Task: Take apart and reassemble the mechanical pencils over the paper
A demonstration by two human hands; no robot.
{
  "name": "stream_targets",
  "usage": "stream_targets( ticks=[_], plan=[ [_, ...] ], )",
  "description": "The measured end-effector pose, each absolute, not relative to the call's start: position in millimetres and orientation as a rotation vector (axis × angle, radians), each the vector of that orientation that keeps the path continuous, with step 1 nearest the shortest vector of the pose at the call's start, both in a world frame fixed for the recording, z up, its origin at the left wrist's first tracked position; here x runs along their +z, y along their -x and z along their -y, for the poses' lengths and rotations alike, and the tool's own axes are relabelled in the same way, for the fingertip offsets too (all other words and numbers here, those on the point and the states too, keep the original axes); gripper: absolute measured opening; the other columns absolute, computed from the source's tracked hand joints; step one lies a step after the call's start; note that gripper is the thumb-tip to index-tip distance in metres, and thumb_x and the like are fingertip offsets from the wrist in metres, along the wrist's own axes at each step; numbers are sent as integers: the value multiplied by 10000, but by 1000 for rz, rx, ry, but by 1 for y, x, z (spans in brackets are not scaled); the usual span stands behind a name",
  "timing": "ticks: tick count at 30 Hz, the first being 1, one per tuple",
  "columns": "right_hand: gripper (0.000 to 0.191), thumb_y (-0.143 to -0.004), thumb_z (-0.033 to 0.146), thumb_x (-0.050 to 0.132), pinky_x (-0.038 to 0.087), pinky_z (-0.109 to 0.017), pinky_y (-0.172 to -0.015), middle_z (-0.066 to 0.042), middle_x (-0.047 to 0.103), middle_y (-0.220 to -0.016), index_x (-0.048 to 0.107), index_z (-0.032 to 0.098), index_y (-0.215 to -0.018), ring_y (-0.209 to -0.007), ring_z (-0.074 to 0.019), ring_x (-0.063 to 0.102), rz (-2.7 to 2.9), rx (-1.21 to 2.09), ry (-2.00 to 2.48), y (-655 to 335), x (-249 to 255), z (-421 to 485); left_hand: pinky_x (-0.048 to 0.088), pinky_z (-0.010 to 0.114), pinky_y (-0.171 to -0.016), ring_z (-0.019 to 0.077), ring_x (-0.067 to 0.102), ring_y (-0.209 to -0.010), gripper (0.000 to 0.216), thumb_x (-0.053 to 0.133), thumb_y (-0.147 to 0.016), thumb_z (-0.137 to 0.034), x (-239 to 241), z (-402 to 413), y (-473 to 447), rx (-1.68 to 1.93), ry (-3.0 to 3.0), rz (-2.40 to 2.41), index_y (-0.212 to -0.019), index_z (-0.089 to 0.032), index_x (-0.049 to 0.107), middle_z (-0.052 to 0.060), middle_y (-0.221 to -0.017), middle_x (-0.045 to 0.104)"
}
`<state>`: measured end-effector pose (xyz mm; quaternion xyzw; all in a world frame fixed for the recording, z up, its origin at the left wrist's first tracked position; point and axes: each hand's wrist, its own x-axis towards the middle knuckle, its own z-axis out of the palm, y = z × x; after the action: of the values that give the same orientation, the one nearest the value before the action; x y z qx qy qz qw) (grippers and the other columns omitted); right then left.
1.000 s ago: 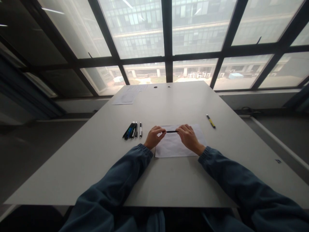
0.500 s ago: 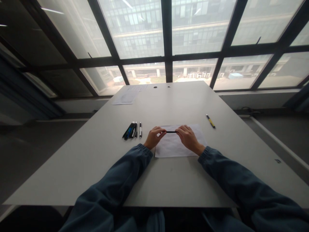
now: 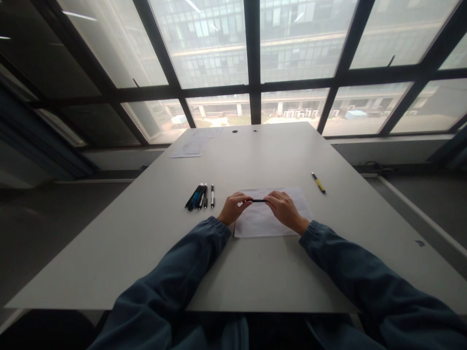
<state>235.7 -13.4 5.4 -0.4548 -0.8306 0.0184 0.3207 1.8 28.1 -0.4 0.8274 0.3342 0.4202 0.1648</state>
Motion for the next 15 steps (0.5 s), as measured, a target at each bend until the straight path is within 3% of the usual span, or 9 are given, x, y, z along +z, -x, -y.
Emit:
stream_targets(
  ticks=[11, 15],
  plan=[
    [144, -968, 224, 532, 430, -329, -817, -70, 658, -964, 650, 216, -1050, -887, -204, 603, 2166, 37, 1110, -237, -2, 10, 511, 254, -661, 131, 606, -721, 216, 707, -844, -286, -2, -28, -1, 1220, -2341, -920, -1042, -202, 730, 37, -816, 696],
    [136, -925, 202, 599, 447, -329, -807, -71, 650, -966, 622, 207, -1059, -889, -215, 599, 2122, 76, 1073, -236, -2, 10, 511, 241, -649, 123, 614, -706, 185, 740, -811, -249, 2, -26, -3, 1229, -2327, -939, -986, -191, 728, 26, -795, 691]
  ],
)
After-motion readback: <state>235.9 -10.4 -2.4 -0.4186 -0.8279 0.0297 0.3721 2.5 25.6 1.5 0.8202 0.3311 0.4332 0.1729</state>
